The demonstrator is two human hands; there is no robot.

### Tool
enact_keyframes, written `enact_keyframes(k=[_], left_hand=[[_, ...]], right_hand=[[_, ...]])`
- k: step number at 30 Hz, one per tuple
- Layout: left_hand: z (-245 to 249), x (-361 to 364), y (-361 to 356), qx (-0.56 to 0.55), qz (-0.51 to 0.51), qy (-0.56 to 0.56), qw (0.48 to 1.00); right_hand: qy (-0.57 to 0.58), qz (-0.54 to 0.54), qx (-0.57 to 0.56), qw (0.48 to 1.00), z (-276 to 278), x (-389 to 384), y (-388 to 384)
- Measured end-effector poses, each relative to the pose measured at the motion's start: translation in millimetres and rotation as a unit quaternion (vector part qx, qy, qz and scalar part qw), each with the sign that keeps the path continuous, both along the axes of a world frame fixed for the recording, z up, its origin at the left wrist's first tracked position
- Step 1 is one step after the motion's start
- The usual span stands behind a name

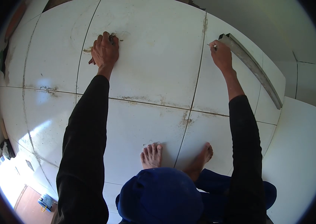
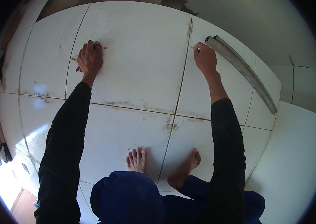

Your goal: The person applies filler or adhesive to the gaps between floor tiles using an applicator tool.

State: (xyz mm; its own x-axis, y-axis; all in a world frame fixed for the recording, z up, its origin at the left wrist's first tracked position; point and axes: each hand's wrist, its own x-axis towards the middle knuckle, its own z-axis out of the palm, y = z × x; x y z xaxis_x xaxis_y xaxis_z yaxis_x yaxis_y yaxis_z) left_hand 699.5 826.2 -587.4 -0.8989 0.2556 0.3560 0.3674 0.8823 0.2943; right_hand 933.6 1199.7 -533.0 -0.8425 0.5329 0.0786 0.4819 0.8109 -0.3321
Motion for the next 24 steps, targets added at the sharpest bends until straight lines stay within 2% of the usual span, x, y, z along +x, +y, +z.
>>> enact_keyframes(k=[3,6,8,10,14,15,17,20,22,24], left_hand=[[0,-1,2,0.000,-0.001,-0.003,1.000],[-1,-2,0,-0.002,-0.005,-0.006,1.000],[-3,0,-1,0.001,-0.007,-0.006,1.000],[-1,-1,0,-0.001,-0.003,-0.005,1.000],[-4,-1,1,0.004,-0.005,-0.005,1.000],[-2,-1,1,0.001,-0.004,-0.005,1.000],[-1,-1,0,0.000,0.000,-0.004,1.000],[0,2,0,0.007,0.003,-0.012,1.000],[2,1,1,-0.005,0.006,-0.018,1.000],[4,2,1,-0.007,0.008,-0.014,1.000]], right_hand=[[-0.008,0.034,0.059,0.998,-17,-40,32],[-0.044,0.010,0.068,0.997,-21,-56,26],[-0.053,0.009,0.030,0.998,-16,-37,4],[-0.066,0.029,0.072,0.995,-14,-9,-21],[-0.093,0.033,-0.034,0.994,-4,64,-74],[-0.090,0.032,-0.027,0.995,2,71,-75],[-0.108,0.024,-0.134,0.985,8,75,-73],[-0.052,-0.012,-0.068,0.996,21,32,-42],[0.030,0.015,0.002,0.999,8,-9,6],[0.047,-0.001,0.007,0.999,-9,-53,56]])
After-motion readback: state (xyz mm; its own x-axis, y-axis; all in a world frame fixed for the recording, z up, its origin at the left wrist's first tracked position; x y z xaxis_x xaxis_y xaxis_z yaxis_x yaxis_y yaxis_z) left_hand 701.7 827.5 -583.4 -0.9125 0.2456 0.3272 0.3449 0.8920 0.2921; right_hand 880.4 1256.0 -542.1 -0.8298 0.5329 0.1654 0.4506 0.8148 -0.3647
